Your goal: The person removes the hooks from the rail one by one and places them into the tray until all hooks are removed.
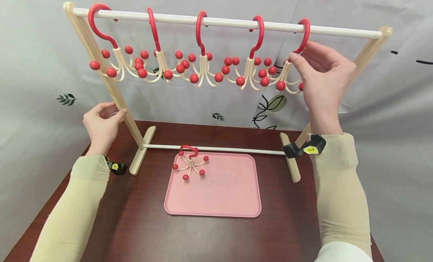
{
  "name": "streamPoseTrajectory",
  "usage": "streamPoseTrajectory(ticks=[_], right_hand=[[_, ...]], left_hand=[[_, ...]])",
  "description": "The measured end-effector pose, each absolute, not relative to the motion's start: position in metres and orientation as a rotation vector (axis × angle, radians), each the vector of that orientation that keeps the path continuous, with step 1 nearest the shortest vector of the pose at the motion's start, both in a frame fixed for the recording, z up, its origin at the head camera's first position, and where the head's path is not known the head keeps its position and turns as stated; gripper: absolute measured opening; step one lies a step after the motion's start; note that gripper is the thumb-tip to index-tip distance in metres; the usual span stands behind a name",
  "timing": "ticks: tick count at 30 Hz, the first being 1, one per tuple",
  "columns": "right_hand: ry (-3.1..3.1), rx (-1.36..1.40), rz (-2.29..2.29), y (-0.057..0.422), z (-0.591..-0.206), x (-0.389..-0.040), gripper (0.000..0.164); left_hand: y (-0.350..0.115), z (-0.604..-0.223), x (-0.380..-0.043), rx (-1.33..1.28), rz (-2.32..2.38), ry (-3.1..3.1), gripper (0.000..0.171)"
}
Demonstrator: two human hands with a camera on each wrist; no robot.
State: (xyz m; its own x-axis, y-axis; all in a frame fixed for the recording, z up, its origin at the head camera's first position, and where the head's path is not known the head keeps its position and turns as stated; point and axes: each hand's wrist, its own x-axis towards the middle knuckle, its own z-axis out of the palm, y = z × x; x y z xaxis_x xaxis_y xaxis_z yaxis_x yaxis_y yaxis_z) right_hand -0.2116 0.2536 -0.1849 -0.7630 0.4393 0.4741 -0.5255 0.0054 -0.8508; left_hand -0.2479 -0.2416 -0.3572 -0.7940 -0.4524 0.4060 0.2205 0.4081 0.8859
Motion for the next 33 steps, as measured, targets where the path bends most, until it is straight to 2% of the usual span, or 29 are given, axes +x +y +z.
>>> streamPoseTrajectory(ticks=[14,33], right_hand=[[-1.598,0.078,1.804,0.2537,-0.1817,-0.2146,0.036],[-1.604,0.072,1.806,0.2541,-0.1802,-0.2182,0.032]], left_hand=[[-0.2421,-0.3580,-0.2464,0.208,-1.397,-2.069,0.034],[-0.2414,-0.3568,-0.2469,0.215,-1.391,-2.079,0.034]])
